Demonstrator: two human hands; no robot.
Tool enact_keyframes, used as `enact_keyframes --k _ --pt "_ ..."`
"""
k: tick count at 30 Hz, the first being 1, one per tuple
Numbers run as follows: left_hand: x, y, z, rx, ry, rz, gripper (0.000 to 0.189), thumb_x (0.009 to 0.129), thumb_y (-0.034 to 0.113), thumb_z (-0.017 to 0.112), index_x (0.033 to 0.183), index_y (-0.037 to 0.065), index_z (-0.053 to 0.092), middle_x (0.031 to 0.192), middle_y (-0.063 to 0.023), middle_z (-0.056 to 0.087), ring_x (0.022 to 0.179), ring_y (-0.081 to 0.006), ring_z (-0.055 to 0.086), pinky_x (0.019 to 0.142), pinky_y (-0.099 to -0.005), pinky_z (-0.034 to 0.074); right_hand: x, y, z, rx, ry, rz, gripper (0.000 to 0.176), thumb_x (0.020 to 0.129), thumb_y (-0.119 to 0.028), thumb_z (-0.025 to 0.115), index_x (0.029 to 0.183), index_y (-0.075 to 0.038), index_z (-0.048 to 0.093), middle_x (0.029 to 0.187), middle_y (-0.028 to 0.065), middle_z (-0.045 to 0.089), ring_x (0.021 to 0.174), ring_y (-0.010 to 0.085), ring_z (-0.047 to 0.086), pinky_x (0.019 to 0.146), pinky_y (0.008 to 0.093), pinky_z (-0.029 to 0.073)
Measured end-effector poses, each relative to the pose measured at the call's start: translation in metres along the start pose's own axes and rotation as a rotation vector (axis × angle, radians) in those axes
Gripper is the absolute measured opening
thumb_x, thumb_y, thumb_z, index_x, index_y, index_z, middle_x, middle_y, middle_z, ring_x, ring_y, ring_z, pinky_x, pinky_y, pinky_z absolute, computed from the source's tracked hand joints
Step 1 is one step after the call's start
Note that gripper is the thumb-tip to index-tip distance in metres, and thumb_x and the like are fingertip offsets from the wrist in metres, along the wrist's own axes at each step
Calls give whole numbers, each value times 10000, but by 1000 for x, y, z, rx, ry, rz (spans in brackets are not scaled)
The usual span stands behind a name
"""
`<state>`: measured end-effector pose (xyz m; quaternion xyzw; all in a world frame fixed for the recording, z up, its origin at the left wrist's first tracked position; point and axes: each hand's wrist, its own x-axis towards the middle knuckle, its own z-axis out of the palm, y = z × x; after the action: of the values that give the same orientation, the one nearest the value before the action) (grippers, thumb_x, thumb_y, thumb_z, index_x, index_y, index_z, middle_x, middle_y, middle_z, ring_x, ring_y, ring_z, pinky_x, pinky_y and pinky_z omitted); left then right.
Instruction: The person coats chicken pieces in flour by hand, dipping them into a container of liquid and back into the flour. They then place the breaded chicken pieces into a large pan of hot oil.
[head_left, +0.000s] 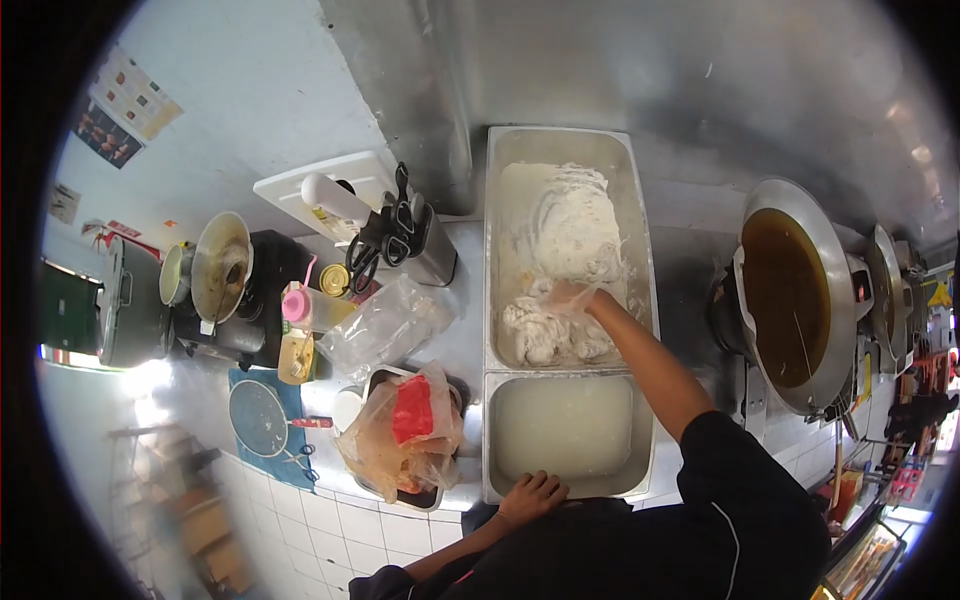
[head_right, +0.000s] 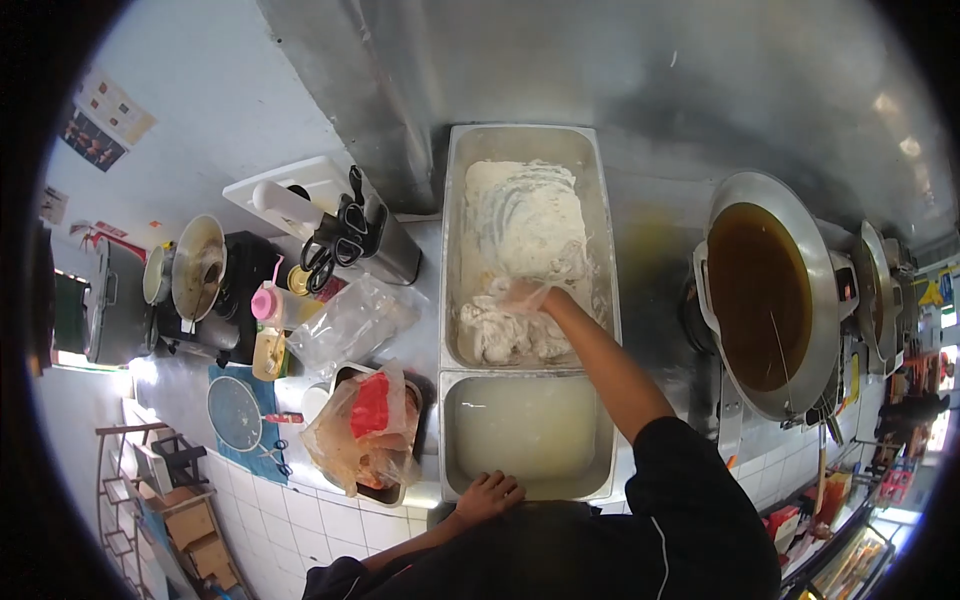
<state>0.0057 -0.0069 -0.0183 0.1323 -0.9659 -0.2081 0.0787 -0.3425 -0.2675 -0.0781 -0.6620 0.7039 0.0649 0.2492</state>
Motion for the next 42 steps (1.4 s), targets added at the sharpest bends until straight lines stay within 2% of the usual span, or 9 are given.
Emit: enact_keyframes --k 3,6,13,16,25,28,31,35,42 --pt "5 5 -10 -16 53 -17 188 881 336 653 976 185 596 935 9 561 891 -176 577 717 -331 465 -19 39 -9 465 -198 -180 573 901 -423 618 1336 -52 590 1290 191 650 1182 347 617 1041 400 471" --pt "15 4 -14 -14 165 -6 345 881 500 683 874 168 590 844 2 543 816 -172 571 664 -318 448 -39 69 -34 609 75 -62 572 900 -416 608 1325 -33 592 1244 212 662 1163 311 631 1008 375 486" --pt "16 6 -16 0 220 -1 383 870 521 698 825 154 594 821 -5 543 807 -186 569 654 -325 443 -35 67 -8 -25 155 50 586 865 -313 609 1342 24 557 1263 277 633 1178 333 628 969 448 501" --pt "15 7 -14 -19 239 -11 383 875 522 689 822 154 596 826 -7 544 811 -191 569 657 -331 446 -41 21 -32 22 -266 276 615 844 -314 614 1352 30 566 1281 266 630 1214 344 601 1010 426 475" --pt "12 7 -13 -15 291 -11 414 872 553 669 807 151 597 842 -10 543 826 -190 571 674 -341 445 -57 37 9 1142 -10 239 481 946 -322 578 1327 -31 611 1265 145 656 1158 245 584 1017 378 434" --pt "10 7 -8 -24 287 -15 414 872 555 665 809 150 606 850 -14 549 832 -194 571 678 -346 443 -62 74 18 875 335 -78 500 987 -427 582 1326 -60 587 1214 79 652 1168 198 584 976 335 471" --pt "9 5 -7 -31 292 -13 407 876 553 660 827 151 611 859 -16 556 844 -197 573 680 -349 445 -86 59 -30 711 -10 294 463 995 -388 547 1298 -42 595 1309 99 609 1216 220 571 989 347 476" --pt "8 6 -9 -53 264 -29 400 885 551 648 859 153 618 870 -19 566 870 -204 578 694 -360 458 -107 0 -52 -347 -541 269 474 1005 -365 486 1304 -8 578 1393 151 579 1264 285 563 1058 403 457" --pt "7 8 -7 -12 271 -54 418 883 570 634 850 154 631 881 -17 578 898 -210 579 702 -368 458 -95 20 -27 377 -325 168 482 1005 -366 494 1327 -13 557 1389 155 576 1242 282 575 1047 404 470"
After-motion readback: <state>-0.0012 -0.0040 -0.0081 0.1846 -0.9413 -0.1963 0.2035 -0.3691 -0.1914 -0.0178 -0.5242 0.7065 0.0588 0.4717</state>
